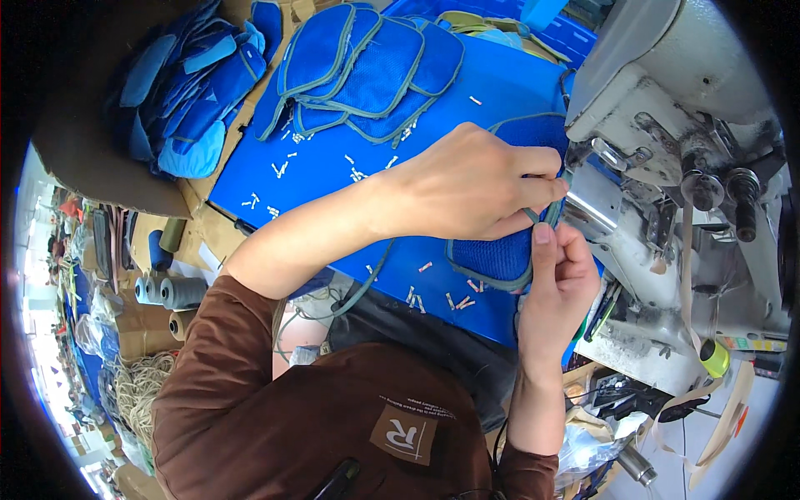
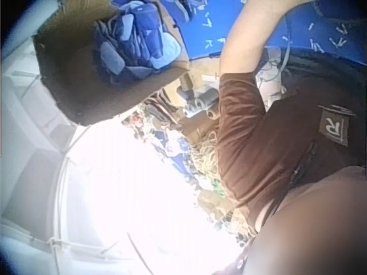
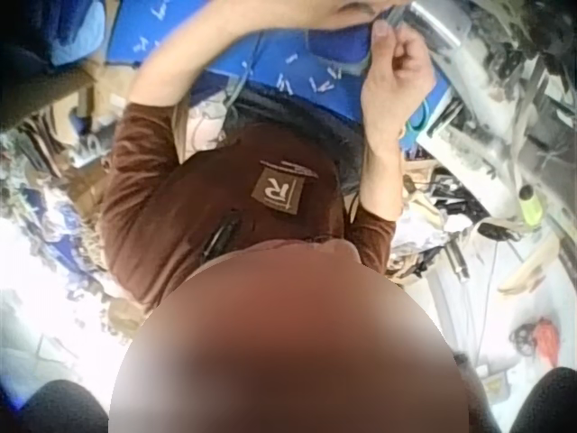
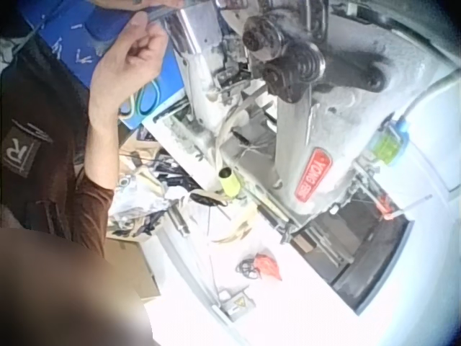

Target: Assembling blue leather pouches by attaching binding straps using an industrial sewing machine.

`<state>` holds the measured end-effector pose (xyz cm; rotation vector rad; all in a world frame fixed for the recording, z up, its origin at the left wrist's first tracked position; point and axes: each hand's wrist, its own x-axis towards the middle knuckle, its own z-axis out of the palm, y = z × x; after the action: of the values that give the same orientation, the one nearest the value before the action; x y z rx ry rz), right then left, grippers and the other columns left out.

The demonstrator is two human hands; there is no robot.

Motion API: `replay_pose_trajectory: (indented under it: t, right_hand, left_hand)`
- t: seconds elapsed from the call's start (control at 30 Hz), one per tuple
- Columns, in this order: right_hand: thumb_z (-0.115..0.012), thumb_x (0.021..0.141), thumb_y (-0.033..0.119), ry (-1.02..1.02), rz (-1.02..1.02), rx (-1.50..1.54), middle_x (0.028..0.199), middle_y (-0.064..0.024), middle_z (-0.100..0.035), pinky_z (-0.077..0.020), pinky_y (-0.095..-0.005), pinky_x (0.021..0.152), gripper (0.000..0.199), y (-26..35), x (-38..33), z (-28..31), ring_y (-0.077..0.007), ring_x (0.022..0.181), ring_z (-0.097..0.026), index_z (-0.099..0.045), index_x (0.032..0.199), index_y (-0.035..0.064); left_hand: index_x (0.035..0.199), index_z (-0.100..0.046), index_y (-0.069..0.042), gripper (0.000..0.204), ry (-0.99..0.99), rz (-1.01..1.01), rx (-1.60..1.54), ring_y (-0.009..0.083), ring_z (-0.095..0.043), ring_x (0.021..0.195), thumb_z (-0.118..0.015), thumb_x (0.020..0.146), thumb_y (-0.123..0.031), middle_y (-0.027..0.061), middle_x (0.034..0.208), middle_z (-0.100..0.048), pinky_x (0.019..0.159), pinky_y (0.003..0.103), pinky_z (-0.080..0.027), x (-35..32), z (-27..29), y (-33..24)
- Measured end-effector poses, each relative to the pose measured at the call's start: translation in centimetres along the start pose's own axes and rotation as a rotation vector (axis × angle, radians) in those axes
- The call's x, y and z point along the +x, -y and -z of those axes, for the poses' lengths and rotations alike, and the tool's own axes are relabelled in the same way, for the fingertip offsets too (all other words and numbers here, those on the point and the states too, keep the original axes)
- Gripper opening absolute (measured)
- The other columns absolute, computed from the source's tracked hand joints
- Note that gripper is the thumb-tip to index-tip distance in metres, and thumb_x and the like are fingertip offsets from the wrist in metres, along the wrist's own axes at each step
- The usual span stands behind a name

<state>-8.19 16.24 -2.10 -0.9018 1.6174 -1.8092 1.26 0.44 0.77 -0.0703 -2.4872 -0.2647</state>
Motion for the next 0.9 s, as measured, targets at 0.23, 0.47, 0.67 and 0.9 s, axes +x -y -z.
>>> replay_pose_trajectory:
  t: [0.23,0.47,0.67,0.9]
  right_hand:
    - [-0.061,0.1,0.016,-0.017,-0.073,-0.001,0.066,0.0057,-0.056,-0.0374,-0.0163,0.041,0.015,0.5,0.5,-0.4,0.0021,0.052,-0.044,-0.064,0.099,0.0009]
    - [-0.058,0.101,0.015,-0.032,-0.099,0.028,0.068,0.002,-0.062,-0.0379,-0.0166,0.04,0.016,0.9,0.9,-0.3,0.0004,0.05,-0.047,-0.065,0.096,0.0018]
    - [-0.059,0.102,0.02,-0.019,-0.116,0.056,0.063,0.0029,-0.057,-0.035,-0.0178,0.041,0.023,0.8,0.8,0.0,-0.0019,0.047,-0.047,-0.063,0.087,0.0028]
    - [-0.061,0.101,0.021,-0.053,-0.112,0.02,0.058,0.0039,-0.052,-0.0312,-0.0182,0.041,0.026,1.1,1.4,-0.1,-0.0017,0.045,-0.045,-0.063,0.082,0.0043]
  left_hand:
    - [0.115,-0.068,-0.012,0.043,-0.021,-0.005,0.098,0.0165,-0.062,0.067,-0.074,0.073,-0.013,-0.0028,0.096,-0.059,0.05,0.031,-0.048,0.1,-0.2,0.3]
    - [0.117,-0.068,-0.016,0.047,-0.053,0.09,-0.051,0.0168,-0.062,0.062,-0.075,0.071,-0.009,0.0005,0.097,-0.06,0.048,0.029,-0.048,-1.2,-0.5,-0.9]
    - [0.114,-0.07,-0.015,0.044,-0.07,0.15,-0.121,0.0168,-0.064,0.063,-0.075,0.071,-0.007,0.0008,0.094,-0.059,0.049,0.029,-0.049,-1.3,-1.0,-1.0]
    - [0.109,-0.072,-0.012,0.037,-0.079,0.162,-0.13,0.0164,-0.066,0.065,-0.075,0.073,-0.006,0.0015,0.09,-0.062,0.051,0.029,-0.05,-1.0,-0.9,-1.0]
